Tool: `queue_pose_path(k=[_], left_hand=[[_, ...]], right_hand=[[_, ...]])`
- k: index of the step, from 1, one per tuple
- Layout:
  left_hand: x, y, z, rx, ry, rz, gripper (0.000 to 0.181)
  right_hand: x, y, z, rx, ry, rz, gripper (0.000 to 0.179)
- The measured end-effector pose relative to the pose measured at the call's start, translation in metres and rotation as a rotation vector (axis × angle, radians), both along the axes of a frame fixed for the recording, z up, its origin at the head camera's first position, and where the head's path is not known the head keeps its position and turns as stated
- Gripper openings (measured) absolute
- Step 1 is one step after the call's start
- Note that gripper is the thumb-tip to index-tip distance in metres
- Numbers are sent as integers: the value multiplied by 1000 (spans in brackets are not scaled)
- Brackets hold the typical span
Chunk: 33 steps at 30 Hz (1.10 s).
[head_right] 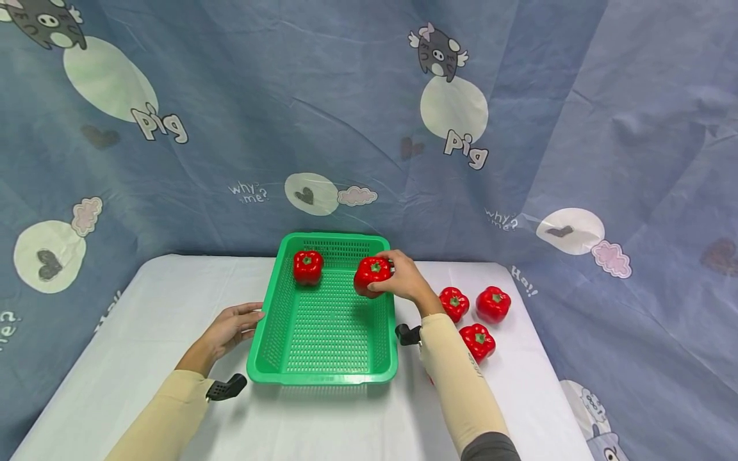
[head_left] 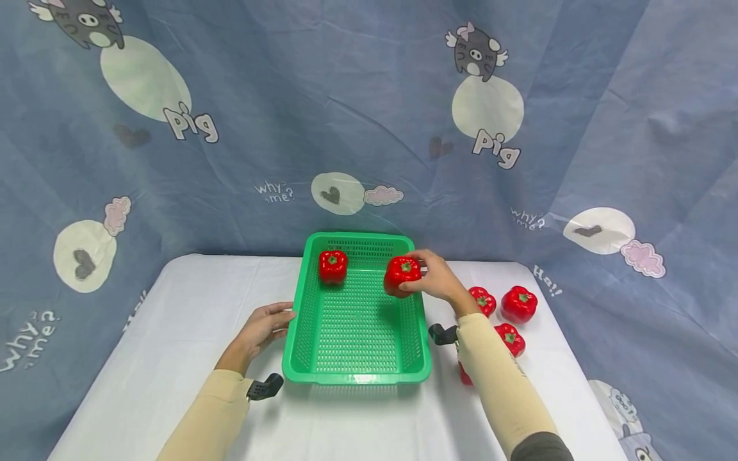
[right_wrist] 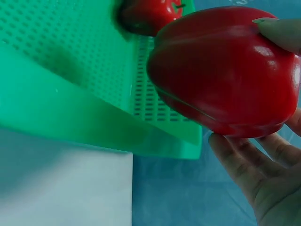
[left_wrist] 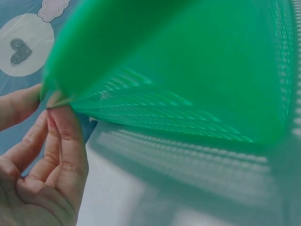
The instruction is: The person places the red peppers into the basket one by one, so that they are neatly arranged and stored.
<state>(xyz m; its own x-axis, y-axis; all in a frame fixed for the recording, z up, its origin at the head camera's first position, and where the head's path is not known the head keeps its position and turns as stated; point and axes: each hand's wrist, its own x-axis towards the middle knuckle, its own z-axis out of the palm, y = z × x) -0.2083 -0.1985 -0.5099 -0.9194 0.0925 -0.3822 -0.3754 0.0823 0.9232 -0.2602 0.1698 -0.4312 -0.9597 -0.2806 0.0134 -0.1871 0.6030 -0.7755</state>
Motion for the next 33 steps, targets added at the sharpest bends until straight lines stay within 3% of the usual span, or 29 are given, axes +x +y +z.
queue_pose_path(k=[13, 33], left_hand=[[-1, 0, -1, -3, -1, -1, 53], [1, -1, -1, 1, 7, -7, 54]], right_hand=[[-6, -18, -11, 14, 5, 6, 66], [-12, -45, -15, 4, -13, 17, 67]])
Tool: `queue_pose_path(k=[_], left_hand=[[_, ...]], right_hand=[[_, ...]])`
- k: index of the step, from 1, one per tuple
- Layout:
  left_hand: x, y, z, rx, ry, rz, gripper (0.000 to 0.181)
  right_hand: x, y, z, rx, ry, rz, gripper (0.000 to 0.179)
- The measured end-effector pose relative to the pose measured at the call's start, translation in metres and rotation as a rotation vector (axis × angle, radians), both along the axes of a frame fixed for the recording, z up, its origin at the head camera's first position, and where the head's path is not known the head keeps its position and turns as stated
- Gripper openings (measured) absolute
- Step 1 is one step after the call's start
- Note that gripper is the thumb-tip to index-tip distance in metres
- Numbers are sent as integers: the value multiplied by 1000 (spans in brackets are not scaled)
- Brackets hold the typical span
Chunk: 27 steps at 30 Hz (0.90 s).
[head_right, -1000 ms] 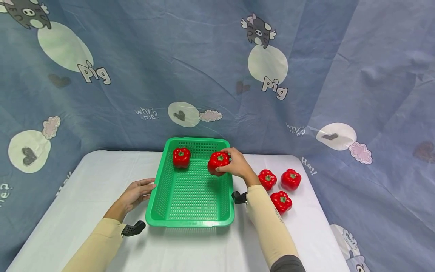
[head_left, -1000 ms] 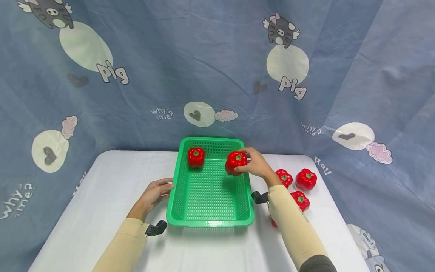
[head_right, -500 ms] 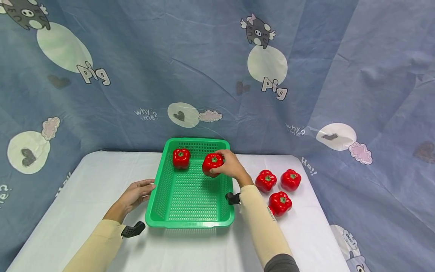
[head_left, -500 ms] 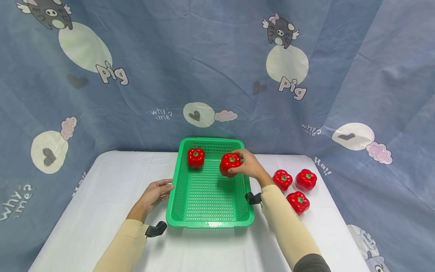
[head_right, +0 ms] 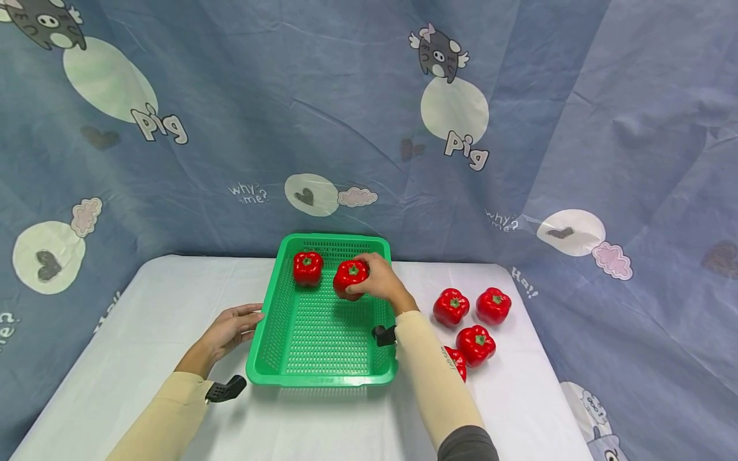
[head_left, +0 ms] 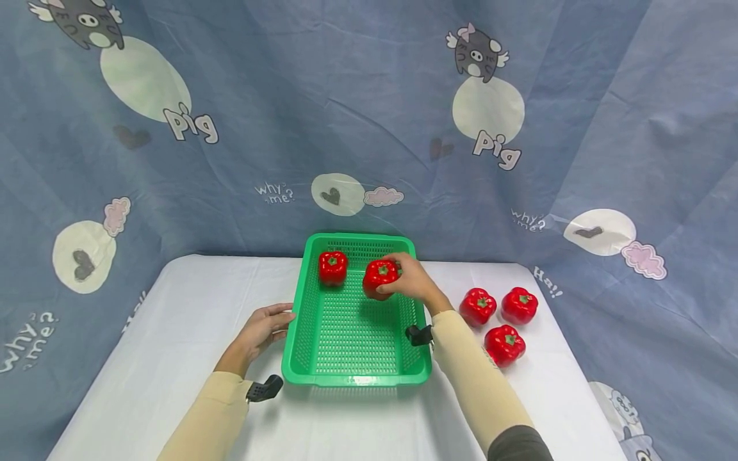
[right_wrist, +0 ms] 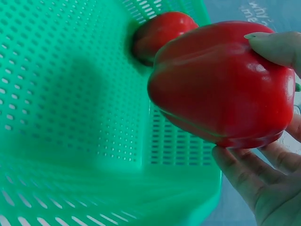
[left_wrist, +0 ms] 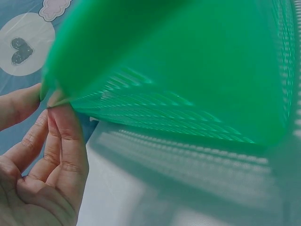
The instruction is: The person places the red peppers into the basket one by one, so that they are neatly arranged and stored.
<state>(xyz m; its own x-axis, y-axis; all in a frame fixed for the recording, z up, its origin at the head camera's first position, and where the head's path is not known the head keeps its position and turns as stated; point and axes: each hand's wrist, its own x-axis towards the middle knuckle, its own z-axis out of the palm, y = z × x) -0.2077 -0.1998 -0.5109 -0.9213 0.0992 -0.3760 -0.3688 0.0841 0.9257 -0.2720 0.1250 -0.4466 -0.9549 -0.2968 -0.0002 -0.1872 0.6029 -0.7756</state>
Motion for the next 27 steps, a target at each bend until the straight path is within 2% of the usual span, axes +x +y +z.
queue_pose_path(k=[14, 27], left_hand=[[0, 0, -1, 4, 3, 6, 52], [-2, 0, -2, 0, -6, 7, 51]], right_hand=[[-5, -19, -10, 34, 5, 26, 64], [-9, -32, -20, 57, -10, 42, 69]])
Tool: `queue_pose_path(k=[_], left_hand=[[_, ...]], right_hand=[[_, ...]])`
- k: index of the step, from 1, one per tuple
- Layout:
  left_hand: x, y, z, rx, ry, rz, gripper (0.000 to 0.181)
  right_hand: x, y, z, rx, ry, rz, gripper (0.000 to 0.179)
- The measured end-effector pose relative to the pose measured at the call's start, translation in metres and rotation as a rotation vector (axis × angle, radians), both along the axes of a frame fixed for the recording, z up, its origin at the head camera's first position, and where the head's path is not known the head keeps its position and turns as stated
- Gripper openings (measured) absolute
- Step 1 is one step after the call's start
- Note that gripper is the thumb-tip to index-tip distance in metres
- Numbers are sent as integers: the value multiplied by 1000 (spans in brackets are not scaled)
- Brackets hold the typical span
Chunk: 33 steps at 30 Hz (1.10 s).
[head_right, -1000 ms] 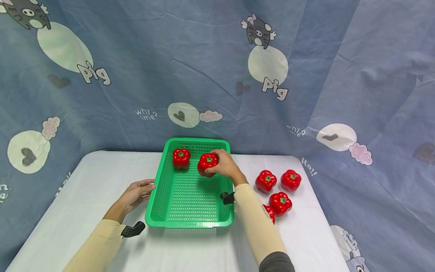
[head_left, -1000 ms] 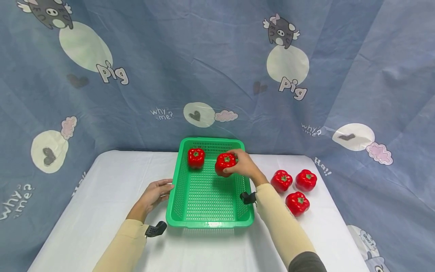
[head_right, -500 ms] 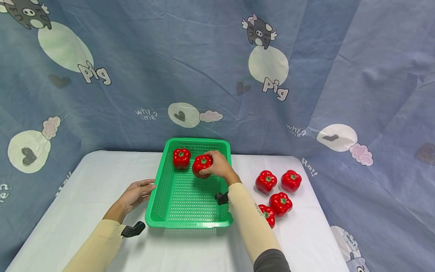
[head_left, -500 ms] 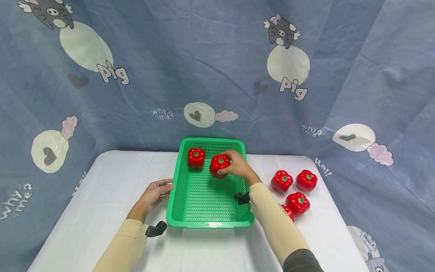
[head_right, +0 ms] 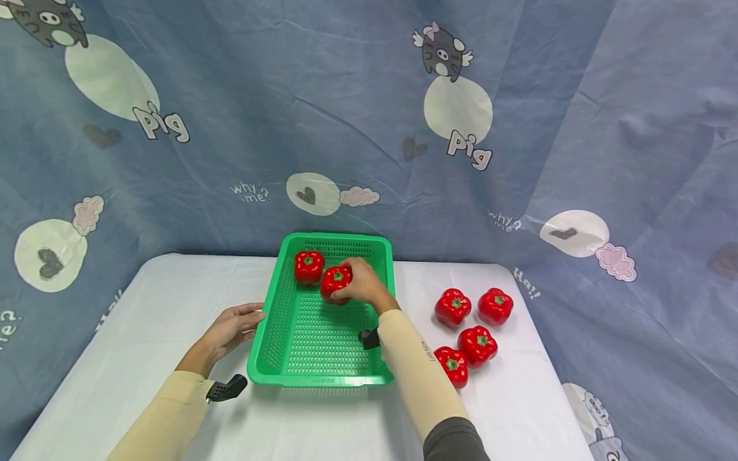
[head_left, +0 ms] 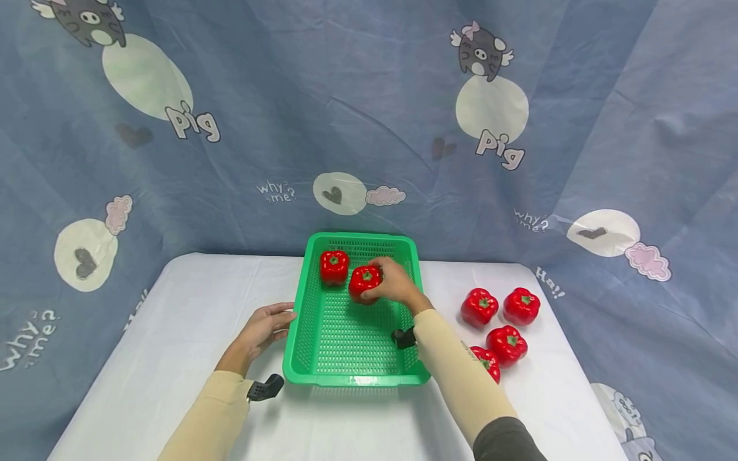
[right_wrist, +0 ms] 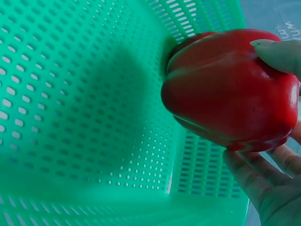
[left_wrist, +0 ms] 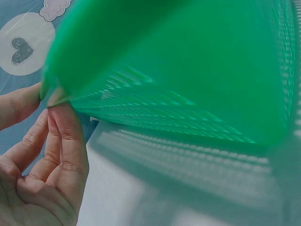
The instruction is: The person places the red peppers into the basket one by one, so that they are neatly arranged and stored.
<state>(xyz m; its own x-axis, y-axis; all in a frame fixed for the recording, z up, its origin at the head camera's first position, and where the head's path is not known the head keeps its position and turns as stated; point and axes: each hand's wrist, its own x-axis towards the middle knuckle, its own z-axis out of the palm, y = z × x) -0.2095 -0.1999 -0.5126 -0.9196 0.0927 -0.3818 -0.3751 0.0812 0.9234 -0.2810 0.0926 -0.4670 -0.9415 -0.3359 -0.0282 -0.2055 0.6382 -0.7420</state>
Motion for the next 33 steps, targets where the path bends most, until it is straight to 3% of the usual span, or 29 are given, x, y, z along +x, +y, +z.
queue_pose_path(k=[17, 33], left_hand=[[2, 0, 2, 10, 1, -5, 51], [0, 0, 1, 5, -13, 6, 51]], right_hand=[[2, -20, -1, -25, -37, 1, 65], [-2, -39, -12, 45, -33, 28, 67]])
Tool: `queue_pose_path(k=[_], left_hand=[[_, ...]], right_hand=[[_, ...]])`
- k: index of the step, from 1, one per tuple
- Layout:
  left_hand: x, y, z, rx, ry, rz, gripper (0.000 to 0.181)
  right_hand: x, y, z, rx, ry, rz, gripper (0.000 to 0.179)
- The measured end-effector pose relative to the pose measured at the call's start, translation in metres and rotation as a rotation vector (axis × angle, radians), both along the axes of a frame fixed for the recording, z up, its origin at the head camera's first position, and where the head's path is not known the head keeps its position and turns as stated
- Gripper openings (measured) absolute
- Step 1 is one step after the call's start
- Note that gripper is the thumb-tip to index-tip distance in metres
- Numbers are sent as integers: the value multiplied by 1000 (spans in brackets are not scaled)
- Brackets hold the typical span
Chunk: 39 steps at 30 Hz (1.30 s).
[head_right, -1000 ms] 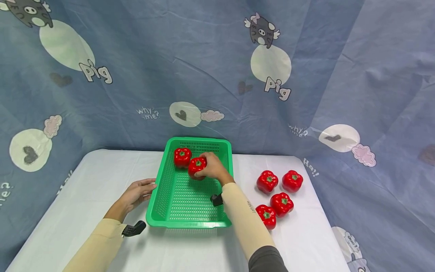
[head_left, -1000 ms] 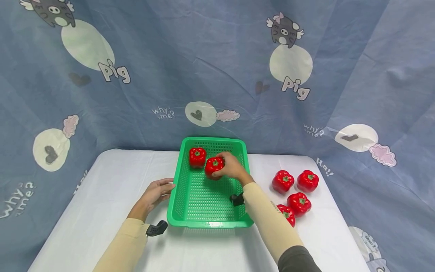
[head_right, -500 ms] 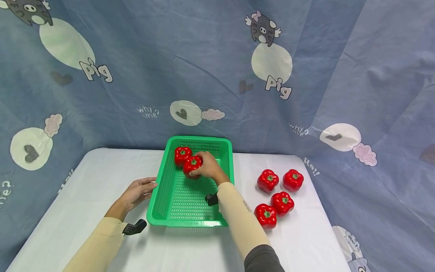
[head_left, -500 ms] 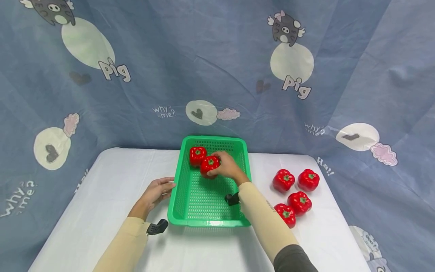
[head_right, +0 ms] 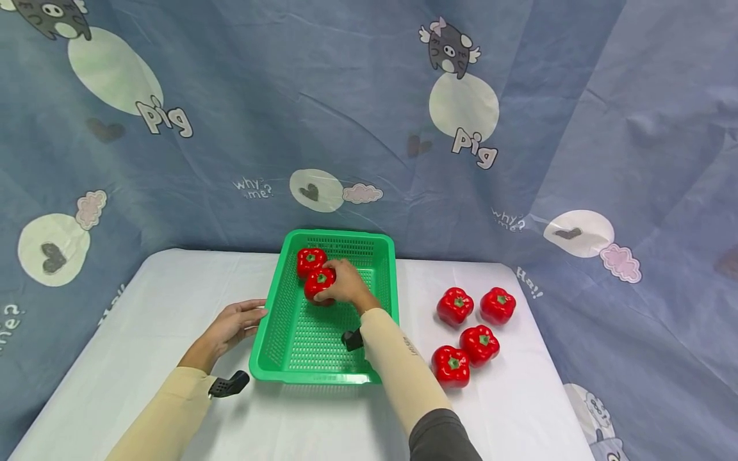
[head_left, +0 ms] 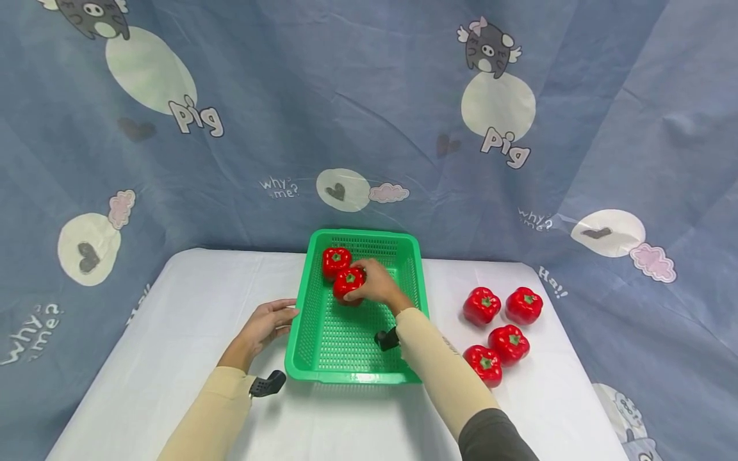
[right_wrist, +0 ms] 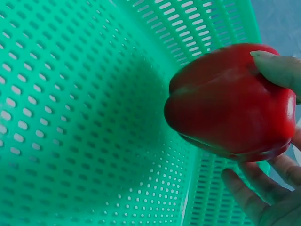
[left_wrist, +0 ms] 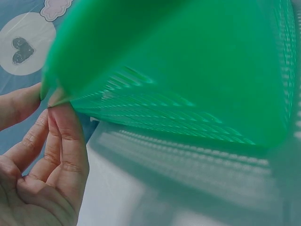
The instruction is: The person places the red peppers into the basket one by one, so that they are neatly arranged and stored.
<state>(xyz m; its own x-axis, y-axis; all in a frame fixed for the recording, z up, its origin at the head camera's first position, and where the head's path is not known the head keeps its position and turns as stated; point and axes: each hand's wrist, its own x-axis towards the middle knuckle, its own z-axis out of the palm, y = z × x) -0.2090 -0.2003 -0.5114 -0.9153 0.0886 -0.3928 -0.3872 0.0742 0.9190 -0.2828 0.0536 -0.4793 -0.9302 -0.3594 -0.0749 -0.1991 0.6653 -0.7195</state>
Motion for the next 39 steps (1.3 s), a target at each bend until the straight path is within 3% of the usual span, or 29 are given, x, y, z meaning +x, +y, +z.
queue_pose_path(k=[15, 23, 39], left_hand=[[-1, -1, -3, 24, 4, -8, 52], [-1, -2, -4, 24, 18, -14, 51], [-1, -4, -5, 35, 16, -11, 50]], right_hand=[[0, -19, -12, -30, -46, -13, 73], [1, -28, -13, -4, -31, -18, 71], [6, -43, -21, -10, -67, -90, 71]])
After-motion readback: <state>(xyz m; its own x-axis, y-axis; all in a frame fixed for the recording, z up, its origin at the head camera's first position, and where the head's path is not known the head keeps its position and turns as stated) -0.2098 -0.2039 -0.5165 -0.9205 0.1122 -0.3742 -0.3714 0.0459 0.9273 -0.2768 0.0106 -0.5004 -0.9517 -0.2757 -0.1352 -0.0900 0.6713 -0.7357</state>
